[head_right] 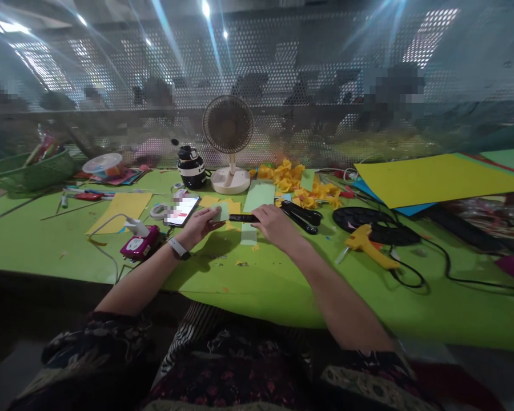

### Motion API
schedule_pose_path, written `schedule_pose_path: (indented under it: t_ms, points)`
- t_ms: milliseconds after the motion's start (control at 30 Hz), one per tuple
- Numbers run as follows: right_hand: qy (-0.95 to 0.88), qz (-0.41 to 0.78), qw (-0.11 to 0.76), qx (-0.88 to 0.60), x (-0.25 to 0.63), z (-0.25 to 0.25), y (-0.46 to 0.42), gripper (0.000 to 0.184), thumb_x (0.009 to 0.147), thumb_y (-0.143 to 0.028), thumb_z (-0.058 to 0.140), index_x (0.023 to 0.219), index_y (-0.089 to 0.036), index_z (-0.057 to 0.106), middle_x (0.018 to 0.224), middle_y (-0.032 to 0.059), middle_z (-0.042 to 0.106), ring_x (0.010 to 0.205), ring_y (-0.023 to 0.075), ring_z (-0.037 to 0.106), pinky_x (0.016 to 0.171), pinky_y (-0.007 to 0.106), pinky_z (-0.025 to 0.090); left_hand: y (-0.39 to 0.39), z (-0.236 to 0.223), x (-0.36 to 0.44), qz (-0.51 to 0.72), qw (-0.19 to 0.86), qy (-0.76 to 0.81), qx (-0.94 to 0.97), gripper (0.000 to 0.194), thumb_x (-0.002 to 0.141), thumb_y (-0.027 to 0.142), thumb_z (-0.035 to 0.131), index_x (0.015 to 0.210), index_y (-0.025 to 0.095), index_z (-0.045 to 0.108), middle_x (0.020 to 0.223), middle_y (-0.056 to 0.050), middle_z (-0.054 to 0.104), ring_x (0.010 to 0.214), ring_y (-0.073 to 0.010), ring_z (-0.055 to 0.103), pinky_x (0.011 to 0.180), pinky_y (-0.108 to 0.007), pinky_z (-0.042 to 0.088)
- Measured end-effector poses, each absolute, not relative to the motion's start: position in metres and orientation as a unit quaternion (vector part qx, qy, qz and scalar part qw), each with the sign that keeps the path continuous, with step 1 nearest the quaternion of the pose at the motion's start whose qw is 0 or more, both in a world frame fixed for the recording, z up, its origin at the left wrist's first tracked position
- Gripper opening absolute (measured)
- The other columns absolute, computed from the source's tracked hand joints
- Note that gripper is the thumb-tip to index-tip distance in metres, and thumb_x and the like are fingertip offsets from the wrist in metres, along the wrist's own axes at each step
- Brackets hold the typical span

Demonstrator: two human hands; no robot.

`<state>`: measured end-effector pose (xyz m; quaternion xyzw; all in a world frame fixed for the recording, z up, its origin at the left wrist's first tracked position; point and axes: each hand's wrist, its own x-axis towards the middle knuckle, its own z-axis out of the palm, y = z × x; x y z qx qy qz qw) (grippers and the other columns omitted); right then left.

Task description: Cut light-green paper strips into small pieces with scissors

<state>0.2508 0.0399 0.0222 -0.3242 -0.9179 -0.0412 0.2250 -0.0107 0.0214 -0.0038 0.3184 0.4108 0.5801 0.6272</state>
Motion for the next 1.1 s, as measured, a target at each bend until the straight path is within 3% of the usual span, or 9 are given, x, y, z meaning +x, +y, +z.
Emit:
schedule_pose_path:
  t_ms: [267,467,800,1100]
  points:
    - [-0.914,-0.054,0.235,-0.325,0.2490,0.0155,0.0428,0.021,0.094,-0.020,0.064,0.113,-0.013,0.068,0.109,0.0183,0.072,0.104,0.0330,0.066,0.094,0.050,0.054,0.0249,-0.0120,-0.0110,0.574,0.637,0.405,0.316,0.015,0.085,0.018,0.080,0.079,0.010,0.069,0.084,-0.007,0.073,0.071,-0.0119,0.070,0.076,-0.030,0.066]
    - [-0.917,-0.038,0.233,-0.321,0.2504,0.0172,0.0429,0.018,0.095,-0.021,0.062,0.112,-0.017,0.068,0.108,0.0159,0.072,0.102,0.0318,0.065,0.094,0.050,0.054,0.0234,-0.0094,-0.0093,0.591,0.622,0.412,0.307,0.018,0.082,0.021,0.083,0.079,0.011,0.068,0.085,-0.006,0.072,0.073,-0.0121,0.071,0.082,-0.032,0.065]
    - [-0.919,-0.008,0.220,-0.327,0.2495,0.0204,0.0392,0.018,0.098,-0.025,0.058,0.111,-0.018,0.067,0.110,0.0151,0.071,0.104,0.0313,0.063,0.095,0.050,0.052,0.0204,-0.0057,-0.0056,0.579,0.631,0.419,0.303,0.014,0.084,0.019,0.080,0.082,0.011,0.070,0.087,-0.007,0.073,0.075,-0.0126,0.071,0.076,-0.028,0.064]
    - [-0.912,0.044,0.230,-0.336,0.2458,0.0209,0.0353,0.020,0.098,-0.026,0.058,0.114,-0.019,0.068,0.110,0.0151,0.071,0.106,0.0311,0.065,0.094,0.051,0.053,0.0224,-0.0071,-0.0075,0.579,0.640,0.413,0.291,0.012,0.083,0.018,0.081,0.082,0.011,0.071,0.081,-0.005,0.072,0.066,-0.0103,0.068,0.076,-0.029,0.064]
